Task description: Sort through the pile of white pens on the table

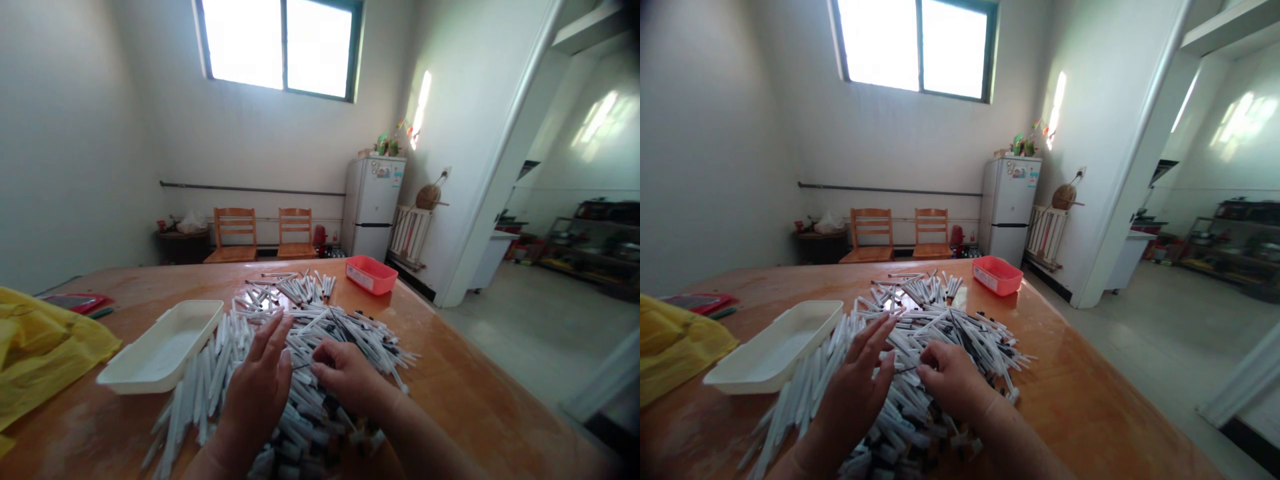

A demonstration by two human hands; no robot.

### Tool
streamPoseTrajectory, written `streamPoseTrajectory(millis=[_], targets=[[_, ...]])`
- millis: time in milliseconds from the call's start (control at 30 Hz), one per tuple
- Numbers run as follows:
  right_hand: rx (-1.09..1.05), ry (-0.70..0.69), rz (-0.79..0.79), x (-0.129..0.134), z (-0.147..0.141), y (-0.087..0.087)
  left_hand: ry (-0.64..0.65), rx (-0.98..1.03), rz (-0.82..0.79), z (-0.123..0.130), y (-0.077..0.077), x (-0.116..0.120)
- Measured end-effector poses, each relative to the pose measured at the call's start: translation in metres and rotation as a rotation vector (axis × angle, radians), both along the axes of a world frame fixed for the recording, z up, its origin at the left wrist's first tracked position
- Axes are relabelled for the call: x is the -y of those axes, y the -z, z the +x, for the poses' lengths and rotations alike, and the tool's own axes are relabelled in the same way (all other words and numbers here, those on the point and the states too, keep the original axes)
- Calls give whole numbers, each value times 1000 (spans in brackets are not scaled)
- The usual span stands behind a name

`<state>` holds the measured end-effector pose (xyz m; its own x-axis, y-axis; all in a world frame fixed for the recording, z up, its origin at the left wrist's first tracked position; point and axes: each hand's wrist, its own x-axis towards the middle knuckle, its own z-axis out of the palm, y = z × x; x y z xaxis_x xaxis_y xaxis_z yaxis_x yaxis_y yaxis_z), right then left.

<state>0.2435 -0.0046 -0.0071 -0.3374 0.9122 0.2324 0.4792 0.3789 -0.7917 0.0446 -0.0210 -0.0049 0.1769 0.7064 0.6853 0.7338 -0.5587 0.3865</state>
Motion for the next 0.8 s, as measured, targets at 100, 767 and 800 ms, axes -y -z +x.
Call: streamPoseTrajectory(millis=[100, 767, 800], targets=[[-47, 32, -38, -2, 0, 0, -91, 255, -9, 0, -3, 0], [151, 154, 158, -14, 6, 10, -195, 1014, -354, -36, -3, -24], [158, 176, 171, -15, 6, 11, -228, 914, -372, -38, 0, -25]])
